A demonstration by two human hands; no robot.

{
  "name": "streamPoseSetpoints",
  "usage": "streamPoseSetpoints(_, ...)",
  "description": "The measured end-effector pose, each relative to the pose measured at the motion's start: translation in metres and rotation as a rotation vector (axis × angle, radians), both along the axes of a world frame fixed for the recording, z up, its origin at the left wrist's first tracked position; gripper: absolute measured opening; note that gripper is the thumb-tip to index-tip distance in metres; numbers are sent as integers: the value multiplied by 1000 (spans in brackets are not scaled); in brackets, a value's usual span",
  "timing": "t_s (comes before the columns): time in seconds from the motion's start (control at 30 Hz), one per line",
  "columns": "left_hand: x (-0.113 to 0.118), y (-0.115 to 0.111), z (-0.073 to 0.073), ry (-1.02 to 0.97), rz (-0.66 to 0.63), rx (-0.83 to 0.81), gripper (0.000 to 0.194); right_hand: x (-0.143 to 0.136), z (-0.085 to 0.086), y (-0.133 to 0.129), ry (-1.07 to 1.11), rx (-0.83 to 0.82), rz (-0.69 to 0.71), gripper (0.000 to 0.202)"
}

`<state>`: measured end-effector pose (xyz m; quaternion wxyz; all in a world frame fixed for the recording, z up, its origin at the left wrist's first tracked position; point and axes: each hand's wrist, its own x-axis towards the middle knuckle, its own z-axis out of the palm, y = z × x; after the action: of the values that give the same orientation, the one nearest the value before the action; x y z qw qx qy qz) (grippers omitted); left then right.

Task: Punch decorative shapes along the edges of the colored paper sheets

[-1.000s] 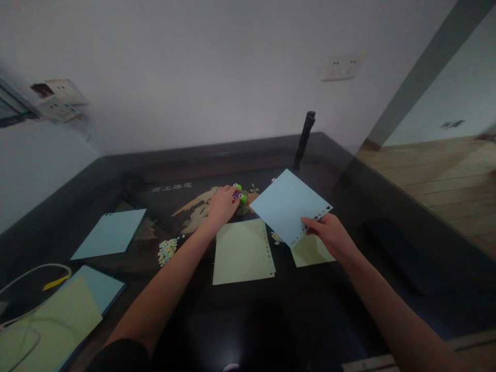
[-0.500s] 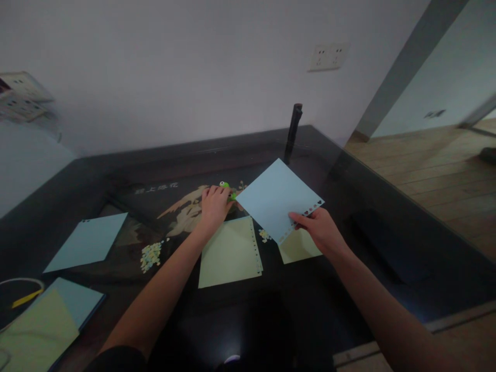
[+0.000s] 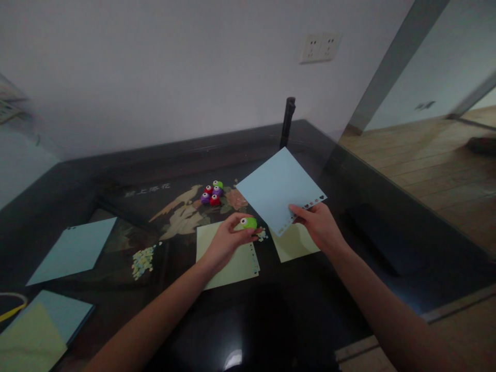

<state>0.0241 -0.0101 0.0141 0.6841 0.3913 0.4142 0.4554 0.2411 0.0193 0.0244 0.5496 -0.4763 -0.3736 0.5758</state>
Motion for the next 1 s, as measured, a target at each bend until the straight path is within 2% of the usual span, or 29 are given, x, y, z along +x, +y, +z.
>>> streamPoseSetpoints(0.23,-4,-4,-2,-85,50,-29,41,-4,1,-1,-37,-4,-20,30)
streamPoseSetpoints(0.47,-4,-8,-11,69,-22,72,42,-7,0,-4,-77,-24,27,28)
streamPoseSetpoints(0.6,-4,-10,-14,157,-45,133,49,-8,3,-7,-106,-49,48,24)
streamPoseSetpoints(0.8,-2,-13,-8,232,-82,189,34,-10,10,-12,-190,-99,4,15)
streamPoseSetpoints(1.0,1,-17,-1,231,-91,125,30,-10,11,-14,-311,-2,-35,18)
